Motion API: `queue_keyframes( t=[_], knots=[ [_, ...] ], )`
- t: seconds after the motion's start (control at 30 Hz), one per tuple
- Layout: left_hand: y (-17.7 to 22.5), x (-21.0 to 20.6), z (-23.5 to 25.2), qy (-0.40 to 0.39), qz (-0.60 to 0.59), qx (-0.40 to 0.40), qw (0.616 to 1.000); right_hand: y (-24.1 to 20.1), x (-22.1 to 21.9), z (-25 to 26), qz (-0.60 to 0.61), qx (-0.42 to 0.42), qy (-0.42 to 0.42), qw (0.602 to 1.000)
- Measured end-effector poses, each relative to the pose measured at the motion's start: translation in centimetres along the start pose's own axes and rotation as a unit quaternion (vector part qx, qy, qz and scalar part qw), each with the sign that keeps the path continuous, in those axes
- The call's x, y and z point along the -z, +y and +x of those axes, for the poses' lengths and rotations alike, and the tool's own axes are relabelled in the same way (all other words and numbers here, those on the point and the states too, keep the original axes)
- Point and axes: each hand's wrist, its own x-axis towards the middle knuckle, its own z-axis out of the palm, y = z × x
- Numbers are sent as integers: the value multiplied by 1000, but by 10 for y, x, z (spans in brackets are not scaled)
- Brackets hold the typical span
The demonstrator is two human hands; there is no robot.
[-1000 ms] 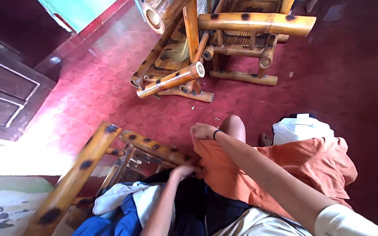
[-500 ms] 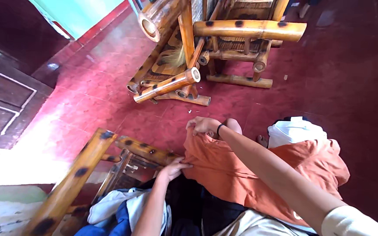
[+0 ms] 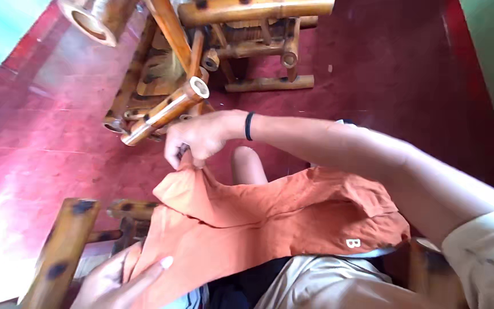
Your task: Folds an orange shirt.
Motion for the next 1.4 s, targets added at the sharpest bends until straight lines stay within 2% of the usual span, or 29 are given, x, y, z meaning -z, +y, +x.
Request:
queue_keyframes(
  t=[0.1,0.23,0.37,0.47,0.5,0.53,0.57,0.6,0.63,0.67,0.73,0.9,0.97,1.17,1.33,1.4],
  knots=[
    [34,-31,-16,-50,14,-77,996,-24,21,-45,-76,35,-2,996],
    [68,-103,-20,-117,-7,-199,973,-35,42,-116,-129,8,1,992],
    [88,-204,-20,-143,-73,-232,959,-26,51,-199,-125,-28,18,992],
    [96,-263,-29,-182,-54,-236,953,-16,45,-265,-120,-88,38,988],
    [97,-277,-33,-197,-39,-235,951,-4,38,-288,-125,-78,56,987],
    [99,-290,-37,-214,-28,-232,949,18,27,-311,-131,-37,91,987],
    [100,-302,-39,-224,-17,-233,946,52,9,-333,-140,43,160,976],
    [101,-312,-41,-231,-5,-234,944,66,-2,-350,-154,68,187,968],
    [100,-323,-41,-238,3,-239,941,52,-1,-364,-180,11,145,973],
    [98,-333,-41,-247,3,-244,938,23,6,-372,-196,-79,74,975],
    [87,-355,-42,-255,-8,-268,929,9,-1,-383,-226,-135,42,964],
    [74,-378,-33,-324,0,-284,902,33,-28,-398,-235,-133,56,961],
    [71,-384,-30,-328,0,-287,900,40,-35,-397,-229,-129,56,963],
    [80,-381,-41,-301,17,-322,898,39,-37,-400,-230,-106,93,963],
    [84,-379,-47,-231,37,-429,872,23,-36,-408,-257,-86,187,944],
    [83,-384,-44,-266,44,-438,858,30,-46,-415,-259,-99,188,942]
  ],
)
